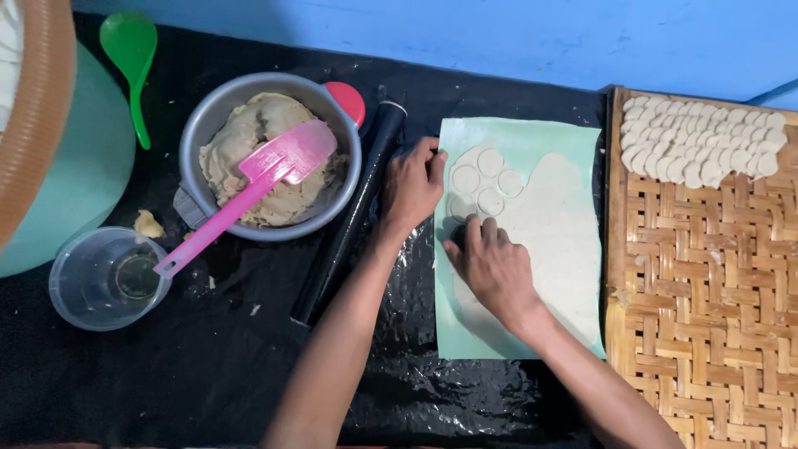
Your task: The person is rolling out dough and cutting it into small circular shapes using a round cutter.
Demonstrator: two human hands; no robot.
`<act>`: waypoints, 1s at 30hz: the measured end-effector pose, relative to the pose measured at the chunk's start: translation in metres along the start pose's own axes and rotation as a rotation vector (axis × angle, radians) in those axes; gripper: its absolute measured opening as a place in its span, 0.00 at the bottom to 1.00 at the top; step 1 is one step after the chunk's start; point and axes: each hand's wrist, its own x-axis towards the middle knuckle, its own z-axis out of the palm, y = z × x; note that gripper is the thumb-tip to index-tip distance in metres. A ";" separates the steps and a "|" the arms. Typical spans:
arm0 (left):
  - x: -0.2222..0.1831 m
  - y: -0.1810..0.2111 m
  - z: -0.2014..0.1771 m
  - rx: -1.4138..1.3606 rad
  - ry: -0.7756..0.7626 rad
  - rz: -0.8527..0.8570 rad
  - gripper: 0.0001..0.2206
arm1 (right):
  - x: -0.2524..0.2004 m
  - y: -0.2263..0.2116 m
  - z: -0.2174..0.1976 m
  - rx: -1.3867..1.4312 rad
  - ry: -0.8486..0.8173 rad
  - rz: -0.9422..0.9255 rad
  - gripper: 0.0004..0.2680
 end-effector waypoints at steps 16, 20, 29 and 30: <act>0.000 0.006 -0.003 0.042 -0.008 -0.023 0.06 | 0.000 0.003 -0.010 -0.110 -0.103 0.128 0.18; 0.001 0.007 -0.003 0.031 -0.004 -0.011 0.06 | -0.004 0.018 -0.036 0.275 -0.143 0.324 0.17; 0.000 0.009 -0.002 0.032 -0.018 -0.041 0.06 | -0.013 0.032 -0.037 0.203 -0.133 0.415 0.19; -0.001 0.006 -0.001 0.044 -0.025 -0.059 0.06 | -0.011 0.032 -0.036 0.214 -0.130 0.391 0.19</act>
